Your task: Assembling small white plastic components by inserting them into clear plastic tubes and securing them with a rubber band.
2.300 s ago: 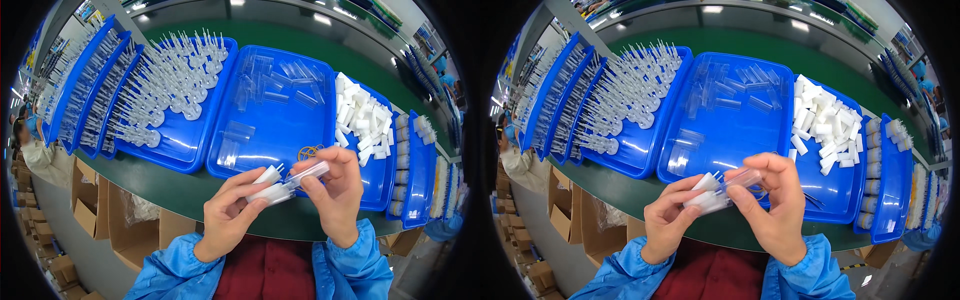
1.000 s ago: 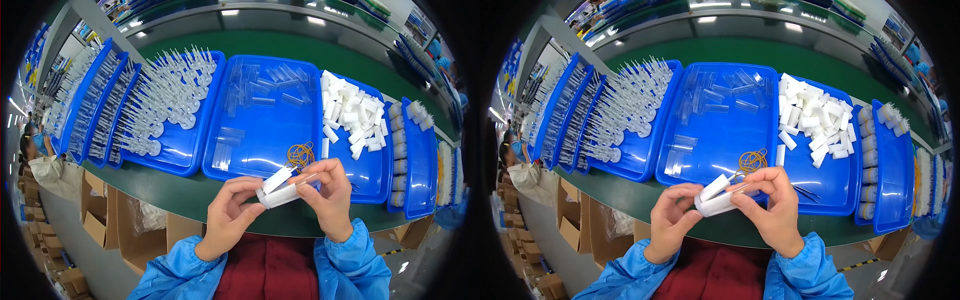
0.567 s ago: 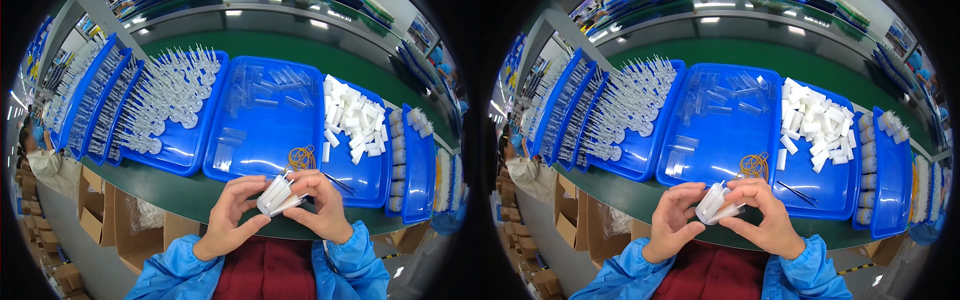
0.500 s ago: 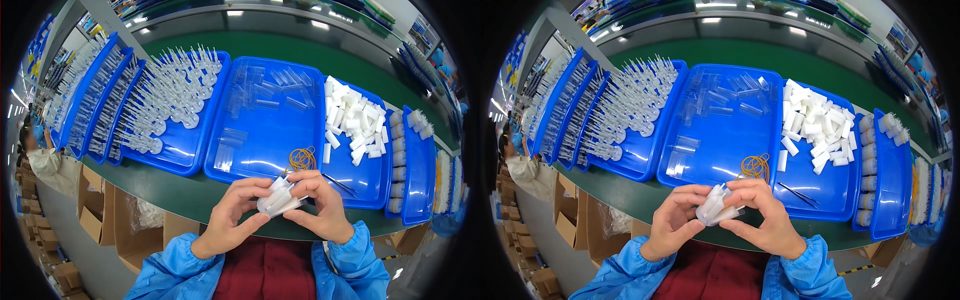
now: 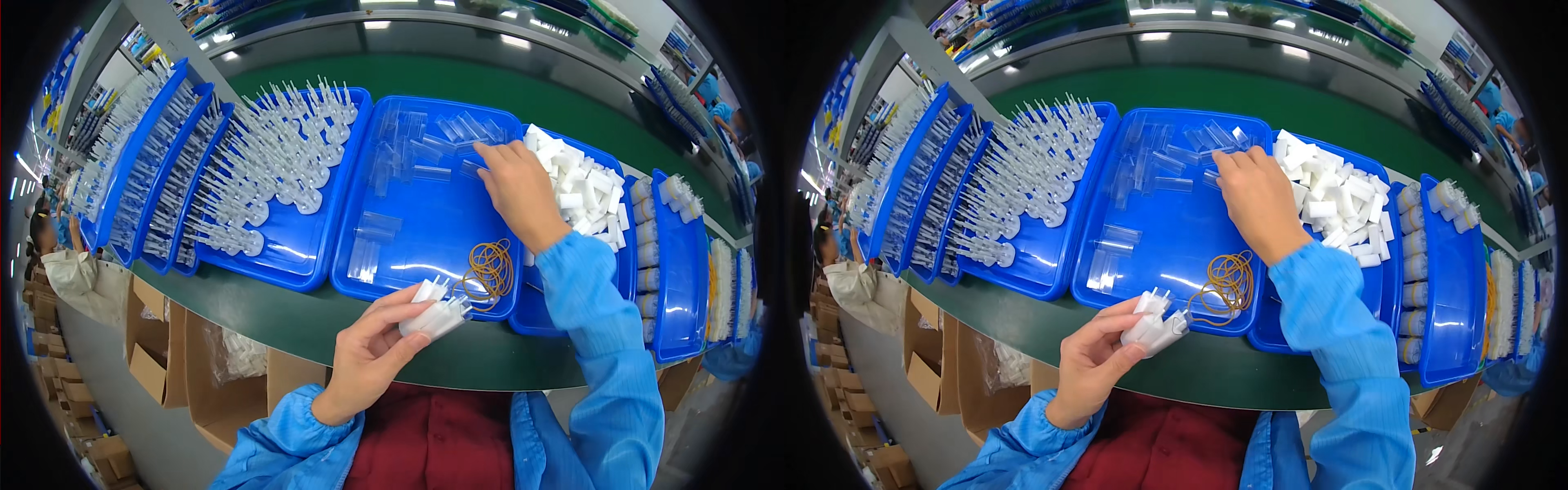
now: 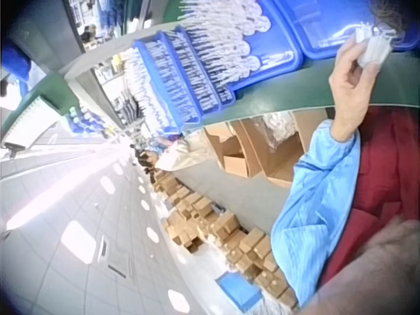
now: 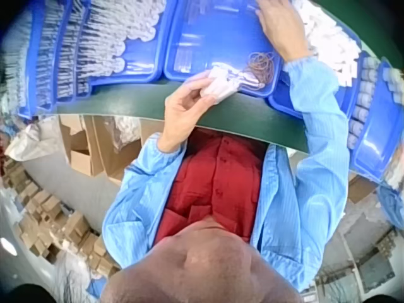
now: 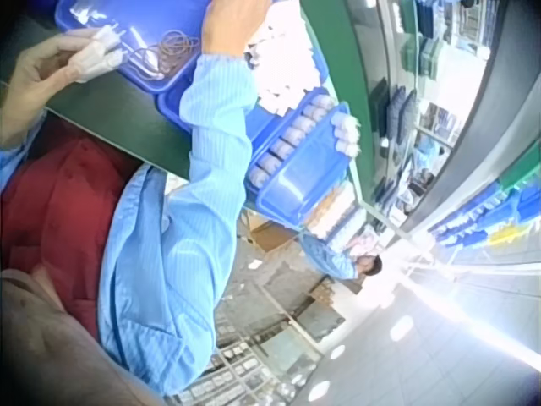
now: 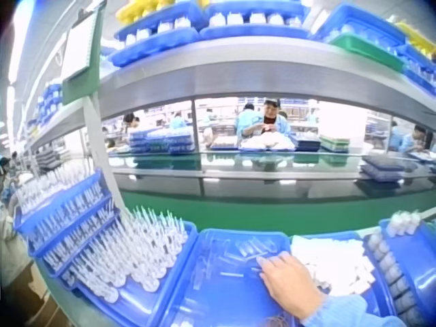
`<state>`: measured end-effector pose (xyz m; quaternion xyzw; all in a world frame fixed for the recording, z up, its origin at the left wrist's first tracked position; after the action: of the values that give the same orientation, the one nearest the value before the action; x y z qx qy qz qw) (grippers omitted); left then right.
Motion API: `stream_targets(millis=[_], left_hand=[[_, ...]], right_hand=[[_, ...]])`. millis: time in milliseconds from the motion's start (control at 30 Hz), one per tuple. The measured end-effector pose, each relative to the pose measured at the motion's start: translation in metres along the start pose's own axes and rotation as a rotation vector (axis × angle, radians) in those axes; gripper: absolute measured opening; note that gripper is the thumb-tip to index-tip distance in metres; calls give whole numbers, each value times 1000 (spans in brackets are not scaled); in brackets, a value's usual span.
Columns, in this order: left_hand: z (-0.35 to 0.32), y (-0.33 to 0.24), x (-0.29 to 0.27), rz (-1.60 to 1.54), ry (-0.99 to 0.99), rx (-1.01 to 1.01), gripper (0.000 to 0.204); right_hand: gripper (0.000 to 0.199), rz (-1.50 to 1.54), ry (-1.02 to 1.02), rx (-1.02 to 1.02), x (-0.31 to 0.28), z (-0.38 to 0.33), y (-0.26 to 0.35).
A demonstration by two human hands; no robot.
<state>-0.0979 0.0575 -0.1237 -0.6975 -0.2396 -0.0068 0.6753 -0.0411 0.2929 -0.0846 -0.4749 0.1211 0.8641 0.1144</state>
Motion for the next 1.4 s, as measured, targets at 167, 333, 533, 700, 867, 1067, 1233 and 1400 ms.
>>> stream_targets(millis=[167, 333, 533, 700, 867, 1067, 1233, 1400], left_hand=[[-1, -7, -6, 50, -41, 60, 35], [-7, -7, -19, 57, -117, 81, 33], [-3, -8, -8, 76, -115, 75, 33], [-4, -10, -7, 137, -160, 86, 31], [-7, -16, 1, 324, -146, 173, 29], [-8, -11, -1, 313, -174, 156, 28], [-9, -12, 5, 378, -192, 110, 24], [-10, -4, -1, 401, -233, 104, 29]], right_hand=[[29, -13, 343, 15, 32, -7, 12], [31, 1087, 109, 511, -13, -30, 41], [43, 1269, -99, 527, -49, -69, 85], [38, 1202, -118, 494, -46, -81, 90], [37, 853, -287, 220, -63, -90, 99], [42, 936, -122, 343, -54, -91, 93], [41, 1182, -68, 547, -43, -103, 89], [28, 664, -88, 212, -65, -93, 107]])
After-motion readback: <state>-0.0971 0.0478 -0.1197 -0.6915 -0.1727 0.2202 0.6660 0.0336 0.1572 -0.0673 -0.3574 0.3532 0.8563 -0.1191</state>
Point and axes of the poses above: each hand's wrist, its own z-axis towards the middle knuckle, its own x-axis out of the palm, y = z × x, the point moved 9 cm from there along z, towards the middle knuckle, and after that the axes turned 8 degrees about -x, right-handed, at the moved point
